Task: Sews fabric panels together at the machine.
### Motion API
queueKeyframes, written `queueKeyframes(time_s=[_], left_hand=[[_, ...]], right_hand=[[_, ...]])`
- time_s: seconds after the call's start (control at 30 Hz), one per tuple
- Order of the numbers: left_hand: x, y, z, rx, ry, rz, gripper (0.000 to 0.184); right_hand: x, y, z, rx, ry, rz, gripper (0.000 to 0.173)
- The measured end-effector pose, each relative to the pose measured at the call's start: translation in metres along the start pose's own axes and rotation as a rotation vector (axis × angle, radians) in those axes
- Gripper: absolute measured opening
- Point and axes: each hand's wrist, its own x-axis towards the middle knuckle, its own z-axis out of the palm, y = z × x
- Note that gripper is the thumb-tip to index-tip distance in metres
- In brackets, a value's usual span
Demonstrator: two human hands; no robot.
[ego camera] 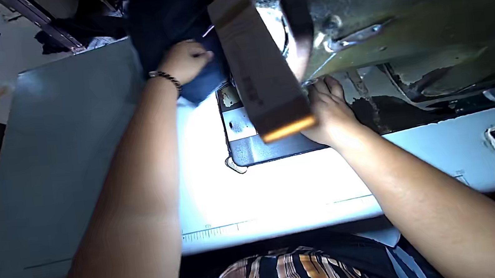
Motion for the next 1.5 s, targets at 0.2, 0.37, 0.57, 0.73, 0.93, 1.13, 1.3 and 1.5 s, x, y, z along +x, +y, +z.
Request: queueKeyframes(time_s=[0.2, 0.37, 0.57, 0.73, 0.93, 1.13, 1.3, 1.5], left_hand=[[-0.097, -0.007, -0.026, 0.220, -0.023, -0.316, 0.051], [-0.149, -0.002, 0.027, 0.275, 0.097, -0.290, 0.058], [-0.257, 0.030, 0.041, 0.286, -0.067, -0.165, 0.057], [-0.369, 0.077, 0.070, 0.303, -0.178, -0.121, 0.065], [-0.346, 0.110, 0.085, 0.241, -0.005, 0.039, 0.059], [-0.285, 0.111, 0.090, 0.251, -0.093, 0.049, 0.063], [-0.289, 0.121, 0.098, -0.011, 0.143, 0.222, 0.026], [-0.289, 0.113, 0.104, -0.103, 0.131, 0.224, 0.031]], right_hand=[[0.002, 0.003, 0.006, 0.017, -0.003, 0.000, 0.052], [0.007, 0.004, 0.006, -0.006, -0.033, 0.024, 0.053], [-0.031, -0.004, -0.003, -0.127, -0.252, 0.081, 0.059], [-0.101, -0.031, -0.017, -0.131, -0.236, 0.103, 0.055], [-0.100, -0.033, -0.016, -0.127, -0.245, 0.149, 0.058], [-0.075, -0.024, -0.022, -0.008, -0.227, 0.141, 0.052], [-0.014, -0.026, -0.021, 0.088, -0.216, 0.176, 0.045], [0.051, -0.027, 0.020, 0.097, -0.104, 0.107, 0.047]])
